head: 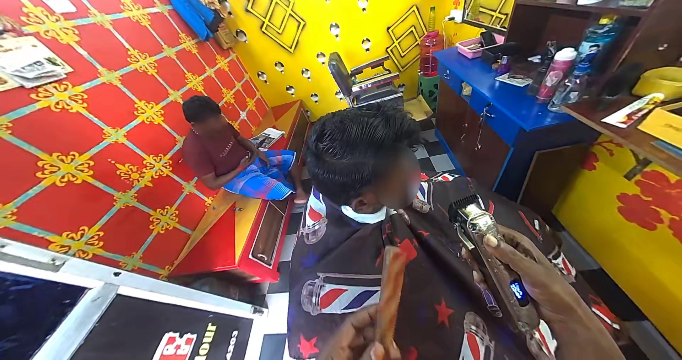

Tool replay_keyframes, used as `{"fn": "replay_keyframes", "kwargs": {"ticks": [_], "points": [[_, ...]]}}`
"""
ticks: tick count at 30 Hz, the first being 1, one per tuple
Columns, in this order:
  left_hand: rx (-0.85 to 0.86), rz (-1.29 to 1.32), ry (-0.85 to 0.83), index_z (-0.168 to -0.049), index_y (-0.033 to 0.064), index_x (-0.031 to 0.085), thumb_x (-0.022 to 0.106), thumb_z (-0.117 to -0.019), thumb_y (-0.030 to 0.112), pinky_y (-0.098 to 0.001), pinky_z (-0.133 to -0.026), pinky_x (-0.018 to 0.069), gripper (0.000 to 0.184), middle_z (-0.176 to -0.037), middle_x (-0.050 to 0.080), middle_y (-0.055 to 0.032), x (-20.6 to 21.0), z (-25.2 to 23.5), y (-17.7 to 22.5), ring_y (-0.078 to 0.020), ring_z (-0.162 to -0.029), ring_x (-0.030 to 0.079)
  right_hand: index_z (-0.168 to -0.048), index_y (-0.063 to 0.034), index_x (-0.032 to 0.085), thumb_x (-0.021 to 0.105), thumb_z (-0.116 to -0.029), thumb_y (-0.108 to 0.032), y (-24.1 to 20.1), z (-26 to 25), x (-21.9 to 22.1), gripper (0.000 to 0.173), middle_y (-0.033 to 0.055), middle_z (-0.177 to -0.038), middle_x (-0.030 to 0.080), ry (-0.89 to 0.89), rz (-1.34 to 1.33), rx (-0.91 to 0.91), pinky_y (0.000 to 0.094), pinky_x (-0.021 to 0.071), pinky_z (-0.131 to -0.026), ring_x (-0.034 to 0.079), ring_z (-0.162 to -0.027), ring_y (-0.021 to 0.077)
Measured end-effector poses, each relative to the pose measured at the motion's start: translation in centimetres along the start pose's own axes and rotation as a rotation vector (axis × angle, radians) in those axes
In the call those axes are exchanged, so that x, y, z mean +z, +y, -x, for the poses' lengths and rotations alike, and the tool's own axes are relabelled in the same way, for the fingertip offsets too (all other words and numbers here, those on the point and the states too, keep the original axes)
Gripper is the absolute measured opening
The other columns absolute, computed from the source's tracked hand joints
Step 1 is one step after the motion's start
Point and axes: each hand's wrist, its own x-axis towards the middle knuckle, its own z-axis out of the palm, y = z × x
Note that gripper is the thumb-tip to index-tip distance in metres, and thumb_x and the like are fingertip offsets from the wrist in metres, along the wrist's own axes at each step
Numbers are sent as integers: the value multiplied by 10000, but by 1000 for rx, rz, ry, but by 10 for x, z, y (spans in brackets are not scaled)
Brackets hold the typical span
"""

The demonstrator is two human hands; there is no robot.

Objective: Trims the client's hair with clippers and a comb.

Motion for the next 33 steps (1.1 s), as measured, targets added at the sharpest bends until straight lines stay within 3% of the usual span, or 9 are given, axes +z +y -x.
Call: {"fn": "replay_keyframes", "kwargs": {"ticks": [2,5,9,11,16,19,23,26,33], "points": [[156,-313,138,-1285,-58,592,543,-1044,62,-245,-624,572,274,-1018,721,-53,-10,-17,3,-65,-714,653,-1126,-137,666,761,-858,-538,-4,-3,0,491,97,-894,734,8,41,2,303,624,-589,718,-657,183],[437,-980,272,-1233,77,659,513,-1080,263,-264,-590,583,282,-937,729,-49,-40,-48,0,-82,-675,672,-1236,-122,637,757,-849,-522,-15,-11,1,569,95,-957,720,3,215,12,312,624,-671,719,-753,197],[532,-1215,421,-1099,165,729,487,-1068,391,-247,-584,541,332,-861,725,33,-57,-77,11,-54,-677,651,-1385,-179,606,678,-847,-622,-26,-20,8,700,16,-1051,729,49,619,-68,334,631,-736,726,-843,160],[512,-1087,395,-1093,154,746,524,-1059,378,-169,-651,532,318,-900,715,59,-53,-82,13,4,-738,635,-1389,-223,604,651,-848,-671,-28,-22,11,705,-30,-1029,727,58,707,-87,322,619,-739,715,-836,122],[554,-681,310,-1173,25,623,461,-1099,249,-162,-556,522,286,-886,681,11,-14,-80,9,-11,-650,602,-1345,-146,602,650,-896,-641,-25,-12,20,669,6,-974,713,-109,613,-82,323,614,-692,698,-767,122],[484,-639,125,-1242,-15,535,424,-1111,245,-183,-684,551,312,-1054,703,-70,7,-80,17,-9,-780,640,-1386,-26,548,718,-906,-499,-22,6,29,695,131,-1132,696,-248,751,-246,419,591,-844,696,-965,186],[342,-420,-224,-1313,-133,503,451,-1052,537,-224,-931,522,721,-1194,663,-106,17,-88,-25,-1,-1069,611,-1227,-16,595,860,-811,-347,-15,46,32,594,157,-923,705,-302,933,-311,505,585,-674,705,-778,296],[205,-262,-496,-1217,-137,578,605,-1000,476,-220,-949,521,651,-1138,688,-80,40,-95,-57,20,-1054,621,-1235,-2,592,817,-825,-412,-15,93,30,623,206,-905,692,-175,1090,-93,596,530,-700,688,-787,398],[17,-113,-850,-1210,-190,538,550,-995,180,-265,-920,510,428,-1123,653,-175,156,-92,-97,-76,-1011,617,-1196,-23,605,832,-790,-470,-8,210,-8,645,190,-852,700,262,1263,103,599,533,-607,698,-710,397]]}}
